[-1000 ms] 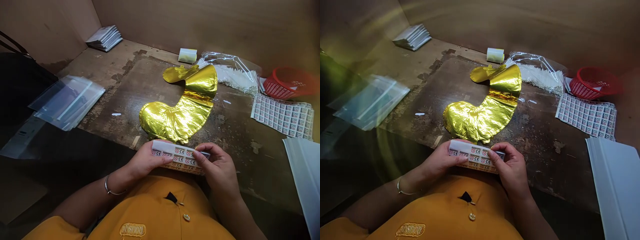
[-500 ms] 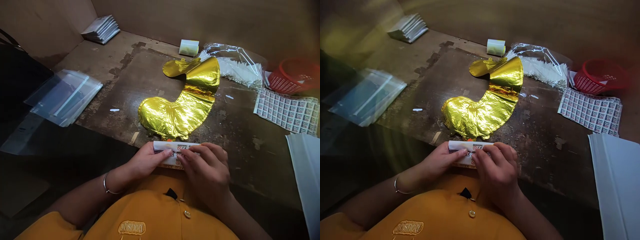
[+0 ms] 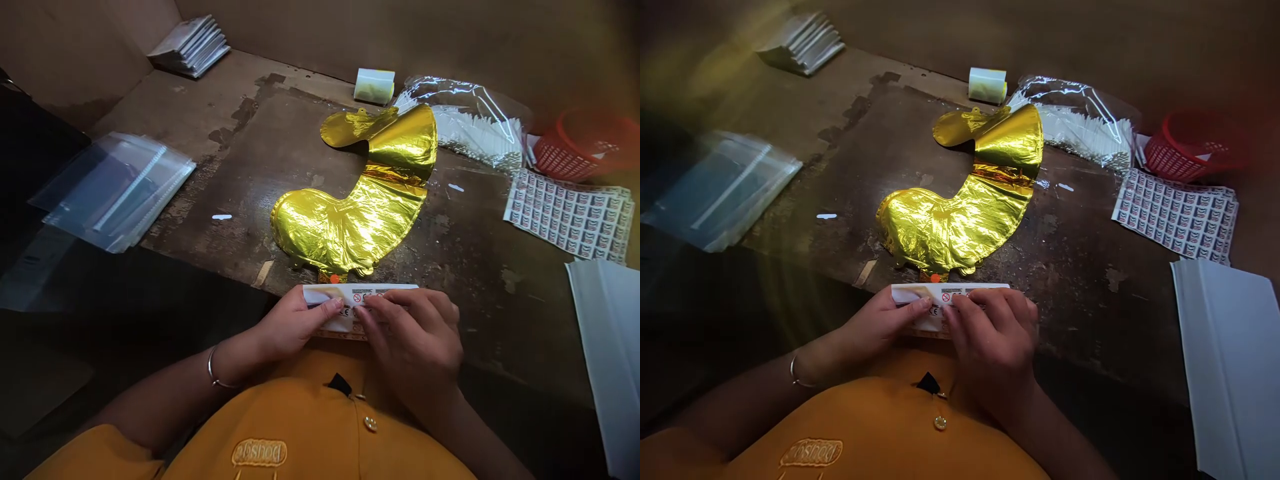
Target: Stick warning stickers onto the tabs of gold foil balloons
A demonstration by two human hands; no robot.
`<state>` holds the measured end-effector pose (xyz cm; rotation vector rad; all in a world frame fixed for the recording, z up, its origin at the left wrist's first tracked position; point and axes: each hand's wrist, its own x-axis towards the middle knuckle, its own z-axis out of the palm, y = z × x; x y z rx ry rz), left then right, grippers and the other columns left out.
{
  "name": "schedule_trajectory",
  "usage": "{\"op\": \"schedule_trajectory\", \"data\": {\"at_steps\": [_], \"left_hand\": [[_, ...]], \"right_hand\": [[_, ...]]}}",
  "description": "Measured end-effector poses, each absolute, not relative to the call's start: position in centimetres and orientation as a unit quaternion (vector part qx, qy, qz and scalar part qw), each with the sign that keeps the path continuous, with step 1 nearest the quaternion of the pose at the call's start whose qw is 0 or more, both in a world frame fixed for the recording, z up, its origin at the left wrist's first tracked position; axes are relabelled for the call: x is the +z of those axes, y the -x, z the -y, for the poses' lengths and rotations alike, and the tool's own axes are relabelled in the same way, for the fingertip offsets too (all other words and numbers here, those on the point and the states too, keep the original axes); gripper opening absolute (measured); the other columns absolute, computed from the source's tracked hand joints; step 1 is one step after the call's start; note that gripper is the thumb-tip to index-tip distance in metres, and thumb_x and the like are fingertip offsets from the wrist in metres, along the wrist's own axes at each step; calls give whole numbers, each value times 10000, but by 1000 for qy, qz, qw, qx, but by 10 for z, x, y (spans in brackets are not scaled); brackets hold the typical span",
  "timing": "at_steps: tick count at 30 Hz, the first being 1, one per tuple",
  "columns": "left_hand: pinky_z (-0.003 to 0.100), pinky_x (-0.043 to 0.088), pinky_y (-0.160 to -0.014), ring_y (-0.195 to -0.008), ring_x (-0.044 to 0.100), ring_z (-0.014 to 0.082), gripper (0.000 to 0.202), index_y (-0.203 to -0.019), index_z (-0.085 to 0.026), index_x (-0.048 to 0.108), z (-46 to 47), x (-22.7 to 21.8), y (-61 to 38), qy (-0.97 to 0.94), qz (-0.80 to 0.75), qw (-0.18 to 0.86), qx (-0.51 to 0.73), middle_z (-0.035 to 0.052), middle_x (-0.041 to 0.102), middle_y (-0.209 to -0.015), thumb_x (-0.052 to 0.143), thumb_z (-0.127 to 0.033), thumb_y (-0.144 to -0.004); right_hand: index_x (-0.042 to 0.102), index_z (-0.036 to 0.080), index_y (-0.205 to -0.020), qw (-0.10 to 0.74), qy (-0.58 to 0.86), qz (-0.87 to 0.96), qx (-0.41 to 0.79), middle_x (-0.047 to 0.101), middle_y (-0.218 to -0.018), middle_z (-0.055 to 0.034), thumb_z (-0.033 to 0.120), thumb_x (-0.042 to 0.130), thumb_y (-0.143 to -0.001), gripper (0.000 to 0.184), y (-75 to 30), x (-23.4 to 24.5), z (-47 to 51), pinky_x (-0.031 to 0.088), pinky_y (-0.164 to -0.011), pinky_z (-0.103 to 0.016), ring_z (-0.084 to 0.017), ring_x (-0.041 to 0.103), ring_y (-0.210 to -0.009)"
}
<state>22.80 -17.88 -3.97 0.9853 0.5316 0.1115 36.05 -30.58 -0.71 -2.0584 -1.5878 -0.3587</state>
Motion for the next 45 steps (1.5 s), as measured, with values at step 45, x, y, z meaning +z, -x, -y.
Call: {"op": "schedule_trajectory", "data": {"at_steps": [45], "left_hand": [[223, 469, -722, -768, 634, 132, 195, -894, -124, 684, 187, -38, -226, -787, -122, 575, 187, 49, 704, -839, 504, -183, -944]], "right_hand": [[696, 197, -798, 252, 770, 587, 14, 690, -726, -14, 187, 645, -848, 73, -360, 7, 307, 374, -696, -345, -178, 579, -733]]}}
